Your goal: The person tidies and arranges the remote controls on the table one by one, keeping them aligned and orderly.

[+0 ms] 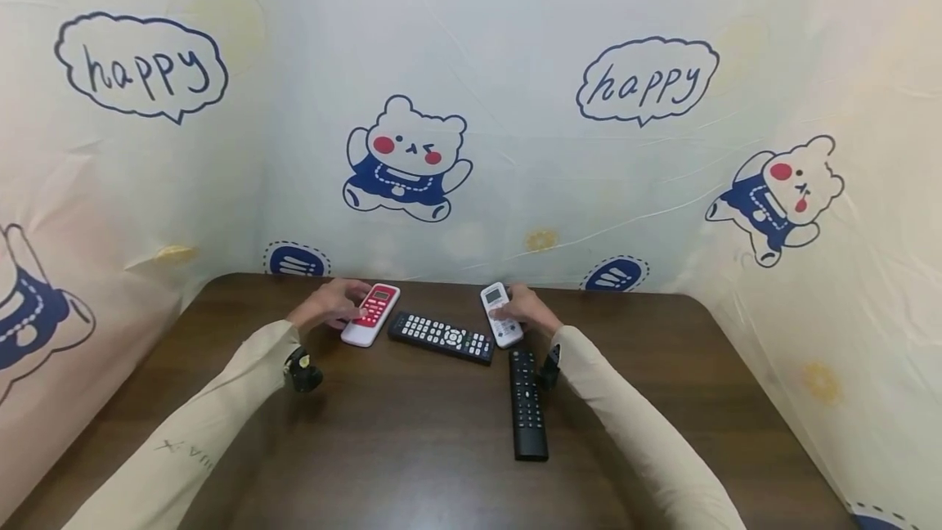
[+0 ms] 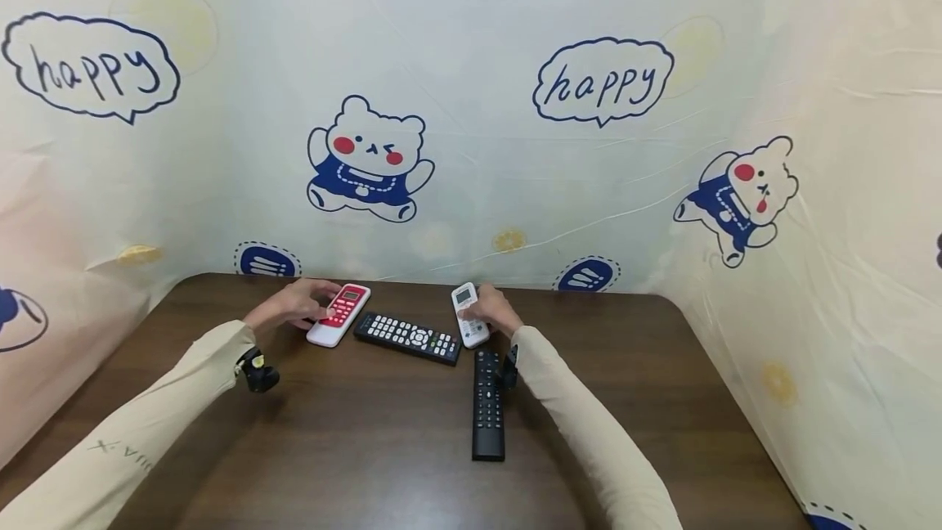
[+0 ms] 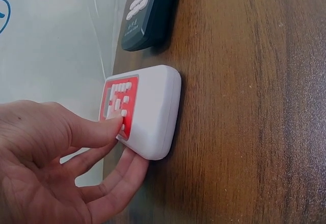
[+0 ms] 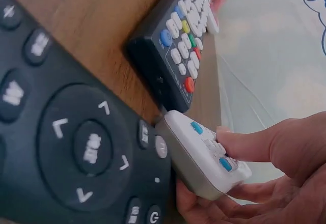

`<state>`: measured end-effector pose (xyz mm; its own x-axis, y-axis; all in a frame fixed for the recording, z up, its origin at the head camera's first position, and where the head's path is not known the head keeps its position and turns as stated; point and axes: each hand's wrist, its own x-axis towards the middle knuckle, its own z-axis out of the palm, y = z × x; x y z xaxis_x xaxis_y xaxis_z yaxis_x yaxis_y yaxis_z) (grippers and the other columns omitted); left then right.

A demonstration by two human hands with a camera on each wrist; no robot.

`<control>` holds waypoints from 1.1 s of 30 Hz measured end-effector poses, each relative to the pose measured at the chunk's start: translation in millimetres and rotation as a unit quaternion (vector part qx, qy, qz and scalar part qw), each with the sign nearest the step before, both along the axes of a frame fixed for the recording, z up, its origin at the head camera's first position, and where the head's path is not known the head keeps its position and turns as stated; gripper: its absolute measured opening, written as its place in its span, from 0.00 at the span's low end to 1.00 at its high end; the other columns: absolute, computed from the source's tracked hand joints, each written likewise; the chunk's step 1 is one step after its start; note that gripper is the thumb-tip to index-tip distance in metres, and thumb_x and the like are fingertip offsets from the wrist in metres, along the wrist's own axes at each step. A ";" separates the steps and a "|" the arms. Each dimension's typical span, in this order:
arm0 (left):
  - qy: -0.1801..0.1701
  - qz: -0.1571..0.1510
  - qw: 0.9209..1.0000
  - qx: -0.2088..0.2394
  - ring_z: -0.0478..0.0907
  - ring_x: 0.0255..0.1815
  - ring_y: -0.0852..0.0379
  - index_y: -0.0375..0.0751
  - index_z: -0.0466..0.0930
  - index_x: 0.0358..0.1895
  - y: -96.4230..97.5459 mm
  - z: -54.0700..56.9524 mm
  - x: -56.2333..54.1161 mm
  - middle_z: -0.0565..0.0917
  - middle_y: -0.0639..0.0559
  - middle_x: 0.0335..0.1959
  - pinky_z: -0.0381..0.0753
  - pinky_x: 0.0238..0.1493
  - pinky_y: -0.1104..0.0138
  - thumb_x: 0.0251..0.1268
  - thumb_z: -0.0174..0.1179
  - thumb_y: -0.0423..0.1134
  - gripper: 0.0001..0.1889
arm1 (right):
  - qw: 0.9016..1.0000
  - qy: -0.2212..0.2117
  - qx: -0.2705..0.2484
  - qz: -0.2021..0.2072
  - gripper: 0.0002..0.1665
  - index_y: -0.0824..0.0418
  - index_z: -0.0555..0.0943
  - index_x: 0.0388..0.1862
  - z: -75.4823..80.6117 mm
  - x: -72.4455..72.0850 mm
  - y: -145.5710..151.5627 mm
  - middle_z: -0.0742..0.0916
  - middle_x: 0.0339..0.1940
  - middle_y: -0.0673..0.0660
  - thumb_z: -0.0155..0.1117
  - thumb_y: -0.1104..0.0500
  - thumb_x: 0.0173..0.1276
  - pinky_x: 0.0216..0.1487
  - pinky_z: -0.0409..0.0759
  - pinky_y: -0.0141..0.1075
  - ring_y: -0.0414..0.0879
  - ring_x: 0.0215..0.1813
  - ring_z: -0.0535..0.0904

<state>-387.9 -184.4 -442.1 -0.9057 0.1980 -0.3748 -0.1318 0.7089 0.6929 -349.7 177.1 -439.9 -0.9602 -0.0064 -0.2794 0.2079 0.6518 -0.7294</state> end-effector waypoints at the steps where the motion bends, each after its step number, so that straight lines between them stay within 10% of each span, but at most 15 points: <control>1: 0.000 0.000 1.000 -0.001 0.77 0.65 0.34 0.34 0.63 0.79 -0.2 0.1 0.6 0.68 0.28 0.75 0.87 0.59 0.47 0.74 0.62 0.29 0.33 | 1.000 -0.003 -0.005 -0.002 0.28 0.71 0.75 0.64 -0.7 -1.1 -0.1 0.87 0.48 0.65 0.71 0.59 0.72 0.49 0.88 0.50 0.54 0.45 0.85; 18: 0.002 -0.007 1.000 0.002 0.75 0.68 0.33 0.33 0.62 0.79 -0.7 1.4 0.8 0.67 0.29 0.76 0.85 0.60 0.45 0.76 0.61 0.30 0.33 | 0.989 -0.048 -0.140 -0.031 0.30 0.69 0.75 0.70 1.1 -10.5 32.1 0.87 0.46 0.60 0.65 0.57 0.75 0.46 0.88 0.43 0.49 0.43 0.84; 33: 0.017 0.000 1.000 -0.008 0.76 0.66 0.33 0.36 0.64 0.79 -1.1 -3.9 0.6 0.70 0.30 0.75 0.88 0.56 0.48 0.73 0.63 0.31 0.33 | 0.980 -0.061 -0.179 -0.060 0.40 0.63 0.68 0.79 7.2 -4.2 57.7 0.84 0.59 0.67 0.72 0.59 0.72 0.63 0.85 0.52 0.59 0.58 0.84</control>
